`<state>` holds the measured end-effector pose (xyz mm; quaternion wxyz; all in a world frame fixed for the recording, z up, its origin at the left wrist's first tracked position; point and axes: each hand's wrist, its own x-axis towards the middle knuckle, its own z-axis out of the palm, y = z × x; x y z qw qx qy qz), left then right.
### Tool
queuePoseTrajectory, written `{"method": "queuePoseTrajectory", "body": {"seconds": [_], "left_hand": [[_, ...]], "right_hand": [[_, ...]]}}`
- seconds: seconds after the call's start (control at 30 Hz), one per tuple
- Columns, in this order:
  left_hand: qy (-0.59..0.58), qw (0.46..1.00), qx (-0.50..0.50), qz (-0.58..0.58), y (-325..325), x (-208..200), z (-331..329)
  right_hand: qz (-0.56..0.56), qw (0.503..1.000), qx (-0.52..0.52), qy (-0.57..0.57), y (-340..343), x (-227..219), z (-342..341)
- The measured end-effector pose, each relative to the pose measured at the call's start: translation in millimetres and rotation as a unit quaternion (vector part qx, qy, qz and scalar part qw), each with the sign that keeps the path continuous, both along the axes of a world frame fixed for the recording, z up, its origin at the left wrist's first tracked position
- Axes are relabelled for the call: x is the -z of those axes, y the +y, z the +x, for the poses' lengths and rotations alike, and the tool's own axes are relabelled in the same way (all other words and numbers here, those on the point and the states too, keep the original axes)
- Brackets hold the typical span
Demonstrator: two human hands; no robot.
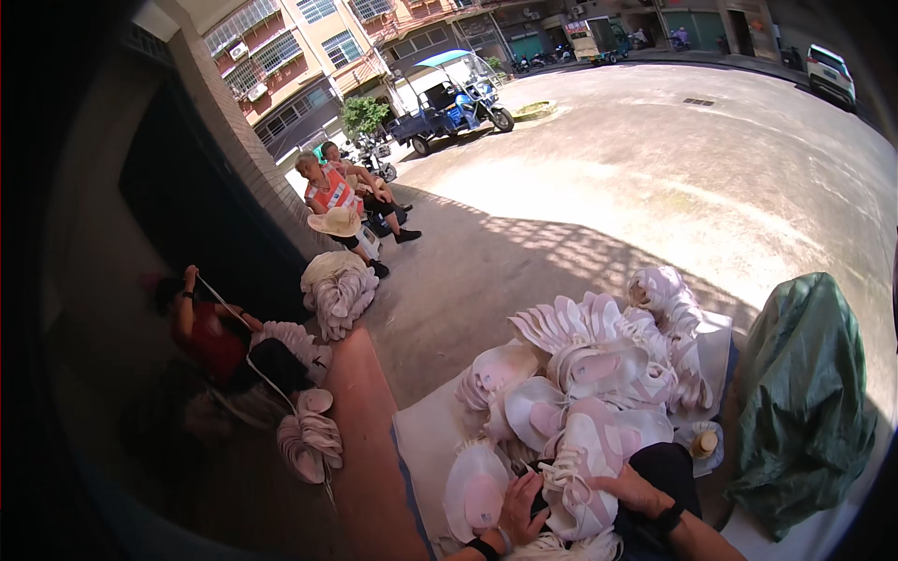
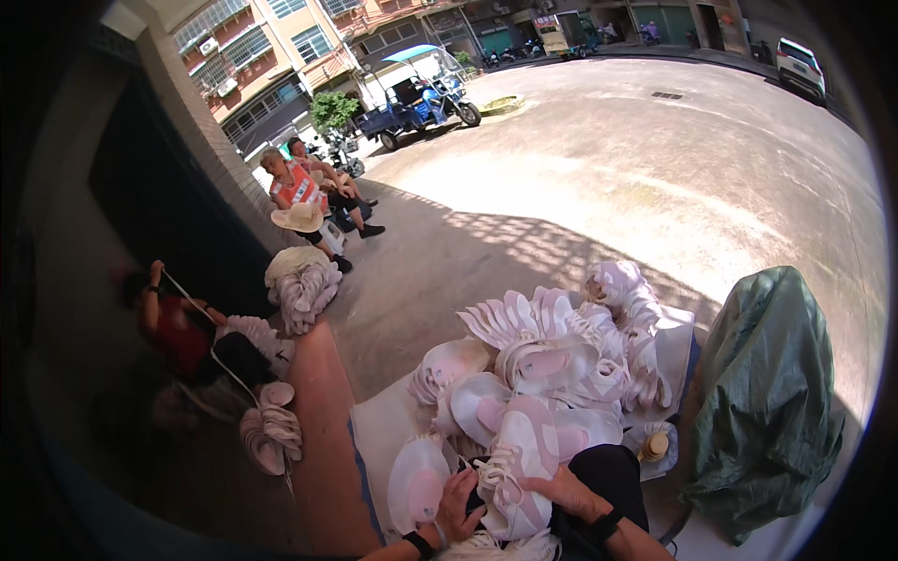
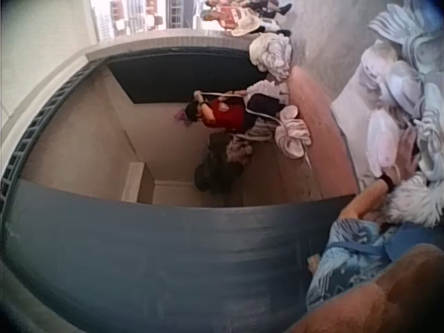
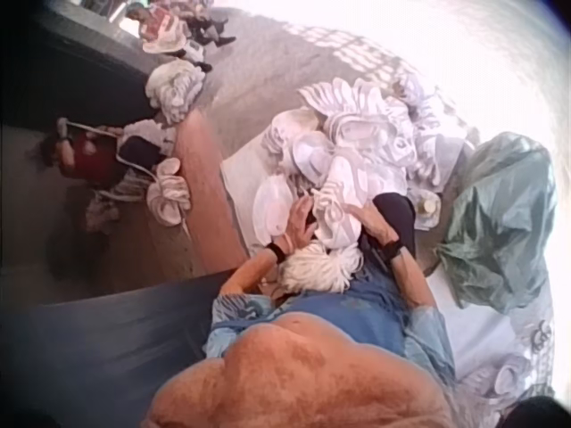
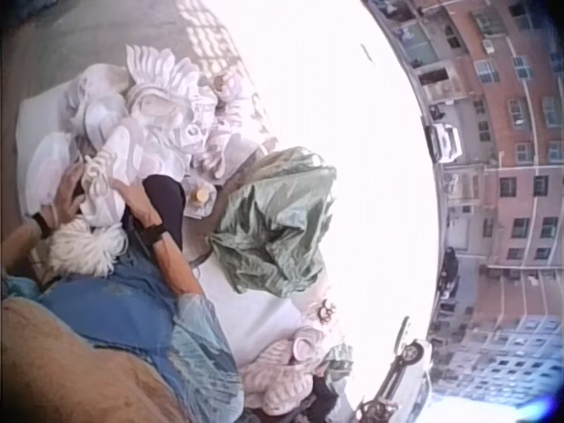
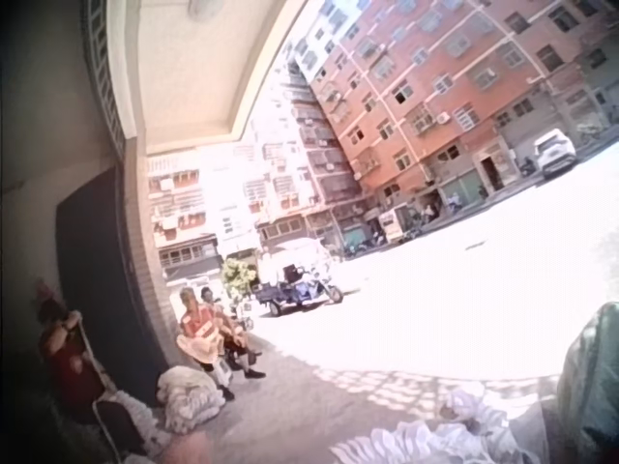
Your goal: Lacing shoe uppers and organizing them into bags in an outdoor workshop.
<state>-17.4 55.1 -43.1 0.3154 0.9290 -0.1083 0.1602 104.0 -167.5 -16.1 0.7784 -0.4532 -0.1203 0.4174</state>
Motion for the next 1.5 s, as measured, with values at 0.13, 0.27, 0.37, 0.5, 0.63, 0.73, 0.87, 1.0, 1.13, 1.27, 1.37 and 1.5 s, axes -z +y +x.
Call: {"method": "queuePoseTrajectory", "body": {"seconds": [0.13,0.27,0.37,0.5,0.63,0.73,0.87,1.0,1.13,1.27,1.37,1.5], "left_hand": [[-0.001,1.000,0.003,-0.003,-0.5,-0.7,0.3],[0.012,1.000,0.009,0.010,1.4,-0.3,-2.0],[0.013,1.000,0.008,0.013,0.3,-0.9,-2.7],[0.012,1.000,0.009,0.009,0.6,-1.8,-2.3],[0.013,1.000,0.010,0.013,0.8,-2.9,-2.1],[0.013,1.000,0.009,0.014,0.7,-3.6,-1.3],[0.011,1.000,0.009,0.007,1.7,-0.5,-1.4],[0.015,1.000,0.007,0.007,0.4,-1.7,-2.0],[0.008,1.000,-0.001,-0.001,-0.5,-1.5,-3.1],[0.009,1.000,0.002,0.003,-0.4,-0.5,-2.5],[-0.002,1.000,0.006,-0.003,1.2,2.3,-1.3],[0.005,1.000,-0.003,-0.003,0.6,-0.8,-0.3]], "right_hand": [[-0.003,1.000,0.002,-0.005,-0.4,4.9,-0.4],[-0.008,1.000,0.002,-0.005,-0.9,-0.2,-1.6],[-0.002,1.000,-0.005,0.004,-1.2,2.7,-1.6],[-0.007,1.000,-0.005,0.014,-1.0,-2.5,-2.4],[-0.002,1.000,-0.001,0.019,-0.2,-2.1,-2.7],[-0.012,1.000,-0.004,0.010,-0.7,-0.2,-1.6],[-0.017,1.000,0.001,0.001,-0.6,0.6,-1.5],[-0.025,1.000,-0.003,0.009,-1.1,-0.1,-1.6],[-0.020,1.000,-0.002,0.008,-0.7,-2.7,-2.6],[-0.024,1.000,0.001,0.002,-1.3,4.8,-2.7],[-0.025,1.000,-0.002,-0.001,-1.4,-2.3,-2.1],[-0.028,1.000,-0.008,-0.009,-1.0,0.3,0.3]]}}
